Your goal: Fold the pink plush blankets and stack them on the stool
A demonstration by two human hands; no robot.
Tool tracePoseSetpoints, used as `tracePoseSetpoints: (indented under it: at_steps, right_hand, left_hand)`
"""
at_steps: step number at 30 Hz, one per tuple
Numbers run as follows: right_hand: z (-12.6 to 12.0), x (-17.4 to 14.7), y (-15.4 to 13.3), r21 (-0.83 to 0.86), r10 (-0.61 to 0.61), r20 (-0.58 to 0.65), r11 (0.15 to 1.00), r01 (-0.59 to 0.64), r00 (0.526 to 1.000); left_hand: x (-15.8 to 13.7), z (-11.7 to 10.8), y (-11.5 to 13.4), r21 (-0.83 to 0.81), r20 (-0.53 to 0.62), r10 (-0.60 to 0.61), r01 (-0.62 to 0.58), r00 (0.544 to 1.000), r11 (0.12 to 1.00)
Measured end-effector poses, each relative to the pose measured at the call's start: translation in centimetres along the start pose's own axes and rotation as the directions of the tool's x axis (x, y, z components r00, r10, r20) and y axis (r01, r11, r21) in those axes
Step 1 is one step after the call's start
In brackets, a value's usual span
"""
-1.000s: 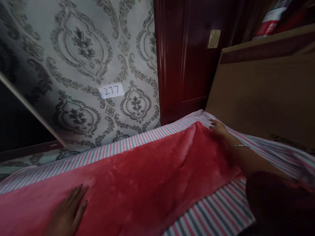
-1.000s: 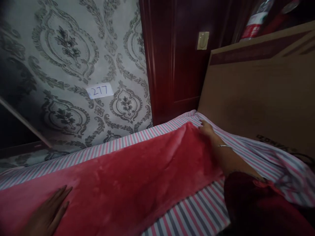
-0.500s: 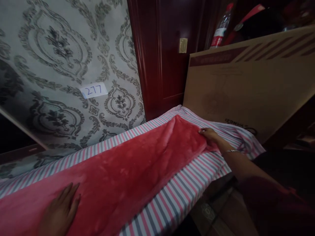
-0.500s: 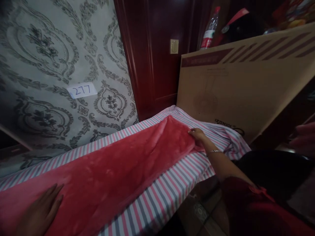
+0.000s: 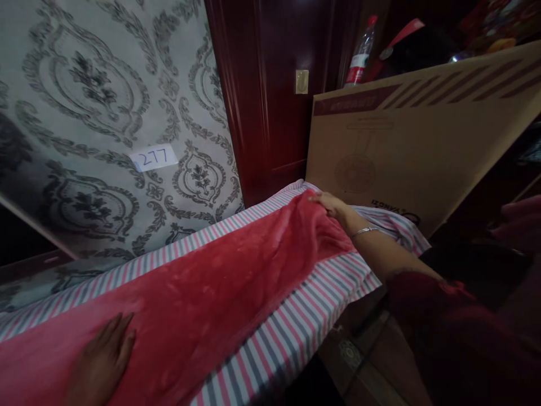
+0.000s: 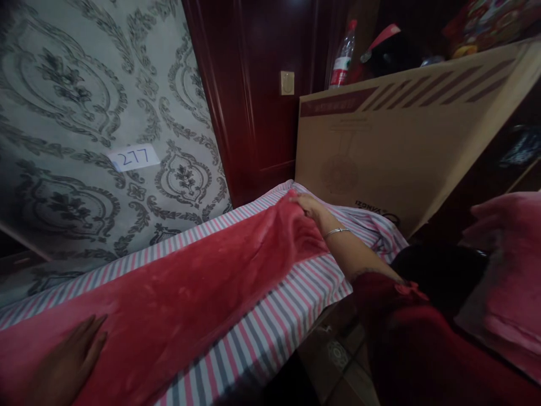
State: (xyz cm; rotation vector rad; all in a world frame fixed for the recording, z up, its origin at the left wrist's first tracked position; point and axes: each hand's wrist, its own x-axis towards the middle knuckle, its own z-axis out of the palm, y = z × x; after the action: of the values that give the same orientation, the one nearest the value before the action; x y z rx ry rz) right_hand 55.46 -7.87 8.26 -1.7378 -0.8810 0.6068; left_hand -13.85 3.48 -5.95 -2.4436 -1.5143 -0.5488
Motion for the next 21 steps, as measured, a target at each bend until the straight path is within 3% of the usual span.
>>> tracePoseSetpoints:
  at_steps: [2, 4, 8, 12, 17, 21]
  right_hand:
    - [0.1, 0.2, -1.3, 0.102, -0.084, 0.01, 0.991, 0.082, 0.996]
    - [-0.1, -0.1, -1.3, 0.129, -0.088, -0.011, 0.988, 0.088, 0.996]
    - [-1.3, -2.0, 2.4, -0.075, 0.088, -0.156, 0.992, -0.101, 0.984]
    - [-3.6, -5.3, 7.6, -0.298, 0.184, -0.351, 0.907, -0.296, 0.918]
    - [-4.3, -8.2, 11.5, -0.448, 0.179, -0.476, 0.793, -0.413, 0.861]
    - [-4.1, -8.1, 12.3, -0.475, 0.103, -0.504, 0.797, -0.374, 0.858]
  left_hand:
    - [0.0, -0.2, 0.2, 0.002, 0.013, -0.004, 0.004, 1.0, 1.0]
    - [0.1, -0.5, 0.5, 0.0, 0.014, -0.012, 0.012, 1.0, 1.0]
    - [0.3, -0.6, 0.8, -0.007, 0.009, -0.013, 0.013, 1.0, 1.0]
    - [0.5, -0.7, 1.0, -0.018, 0.01, -0.029, 0.029, 1.0, 0.999]
    - [0.5, -1.3, 1.8, 0.001, 0.05, -0.046, 0.046, 0.998, 0.999]
    - [0.4, -1.7, 2.2, 0.023, 0.059, -0.055, 0.054, 0.997, 0.998]
